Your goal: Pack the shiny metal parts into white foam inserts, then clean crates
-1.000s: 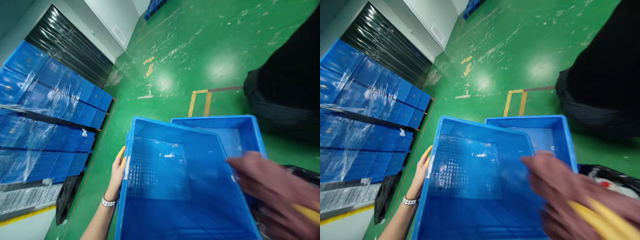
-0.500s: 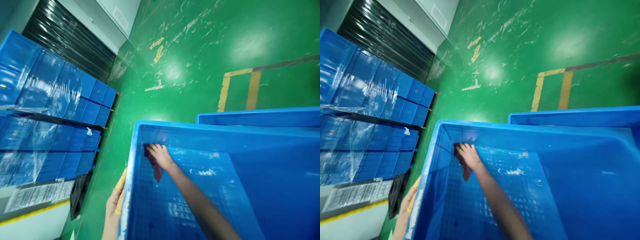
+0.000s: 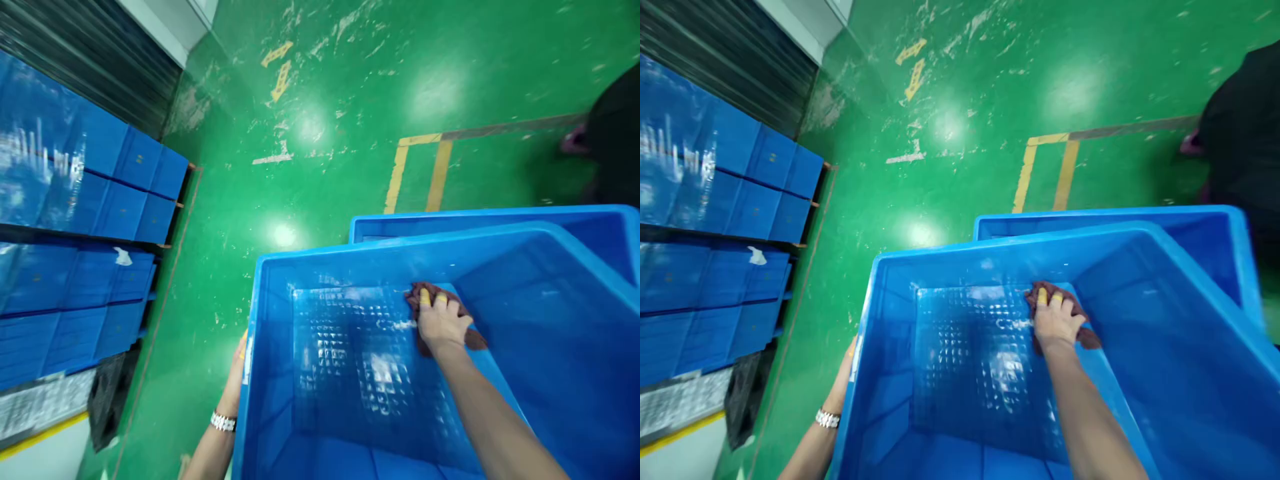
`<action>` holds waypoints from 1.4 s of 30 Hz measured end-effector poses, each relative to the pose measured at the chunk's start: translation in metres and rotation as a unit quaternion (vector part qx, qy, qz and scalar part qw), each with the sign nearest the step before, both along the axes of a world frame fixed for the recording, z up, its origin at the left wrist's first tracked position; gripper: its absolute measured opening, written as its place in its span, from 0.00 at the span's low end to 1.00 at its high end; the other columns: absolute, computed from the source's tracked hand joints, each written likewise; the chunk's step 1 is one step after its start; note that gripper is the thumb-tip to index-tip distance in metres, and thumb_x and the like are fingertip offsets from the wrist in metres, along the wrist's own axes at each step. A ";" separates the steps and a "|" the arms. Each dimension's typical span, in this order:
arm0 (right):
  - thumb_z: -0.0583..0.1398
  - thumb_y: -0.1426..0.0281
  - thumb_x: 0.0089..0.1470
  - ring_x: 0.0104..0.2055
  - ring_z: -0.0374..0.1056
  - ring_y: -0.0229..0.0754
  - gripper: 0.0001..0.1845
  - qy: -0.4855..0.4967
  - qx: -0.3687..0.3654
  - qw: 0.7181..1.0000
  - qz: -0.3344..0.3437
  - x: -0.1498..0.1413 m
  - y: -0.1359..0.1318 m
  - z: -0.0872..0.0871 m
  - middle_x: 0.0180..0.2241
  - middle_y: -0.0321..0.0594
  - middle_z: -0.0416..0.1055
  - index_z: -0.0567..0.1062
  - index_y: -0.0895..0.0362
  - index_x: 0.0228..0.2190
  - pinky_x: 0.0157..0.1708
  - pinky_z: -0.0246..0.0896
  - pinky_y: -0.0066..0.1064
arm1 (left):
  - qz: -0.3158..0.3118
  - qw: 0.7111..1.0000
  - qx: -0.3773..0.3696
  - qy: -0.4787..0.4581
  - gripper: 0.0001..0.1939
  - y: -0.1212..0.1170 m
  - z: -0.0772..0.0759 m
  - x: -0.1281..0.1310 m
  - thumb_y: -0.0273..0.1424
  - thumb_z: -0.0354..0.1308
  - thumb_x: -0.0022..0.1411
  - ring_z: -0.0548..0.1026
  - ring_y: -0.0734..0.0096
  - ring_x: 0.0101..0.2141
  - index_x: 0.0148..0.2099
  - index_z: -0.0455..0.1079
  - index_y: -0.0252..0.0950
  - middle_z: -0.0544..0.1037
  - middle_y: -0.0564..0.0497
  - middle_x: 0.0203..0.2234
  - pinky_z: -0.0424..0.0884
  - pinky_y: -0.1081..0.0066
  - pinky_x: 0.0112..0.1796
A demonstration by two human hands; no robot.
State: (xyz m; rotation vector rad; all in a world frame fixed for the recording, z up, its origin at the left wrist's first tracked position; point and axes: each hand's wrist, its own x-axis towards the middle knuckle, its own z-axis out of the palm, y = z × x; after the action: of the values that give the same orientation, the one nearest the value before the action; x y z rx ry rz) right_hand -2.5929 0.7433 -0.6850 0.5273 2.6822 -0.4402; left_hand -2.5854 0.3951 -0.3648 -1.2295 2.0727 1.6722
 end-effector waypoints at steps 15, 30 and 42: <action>0.44 0.76 0.63 0.61 0.54 0.58 0.32 -0.007 -0.134 0.954 0.266 -0.069 -0.155 0.025 0.65 0.53 0.58 0.62 0.52 0.65 0.54 0.56 0.52 | -0.135 0.981 -0.094 -0.099 0.33 -0.002 -0.087 0.022 0.45 0.70 0.48 0.78 0.50 0.50 0.53 0.71 0.34 0.81 0.40 0.49 0.73 0.55 0.55; 0.46 0.68 0.61 0.57 0.57 0.64 0.34 -0.102 0.145 0.984 -0.031 -0.013 0.044 0.013 0.65 0.62 0.56 0.59 0.67 0.66 0.45 0.63 0.51 | -0.160 0.974 -0.119 -0.105 0.34 0.004 -0.087 0.026 0.48 0.67 0.50 0.78 0.49 0.51 0.54 0.73 0.33 0.81 0.40 0.48 0.72 0.55 0.56; 0.48 0.70 0.60 0.59 0.57 0.60 0.32 -0.125 0.085 0.989 -0.005 -0.018 0.090 0.014 0.67 0.51 0.56 0.60 0.60 0.66 0.53 0.59 0.50 | -0.166 0.970 -0.134 -0.116 0.33 -0.008 -0.096 0.034 0.49 0.66 0.49 0.78 0.46 0.51 0.52 0.73 0.32 0.80 0.38 0.49 0.71 0.49 0.57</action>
State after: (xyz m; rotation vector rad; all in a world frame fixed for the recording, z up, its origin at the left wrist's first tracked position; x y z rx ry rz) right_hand -2.6105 0.8332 -0.6710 0.6021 2.4878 -0.1371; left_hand -2.5511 0.3868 -0.4613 -1.0159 2.2539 1.0787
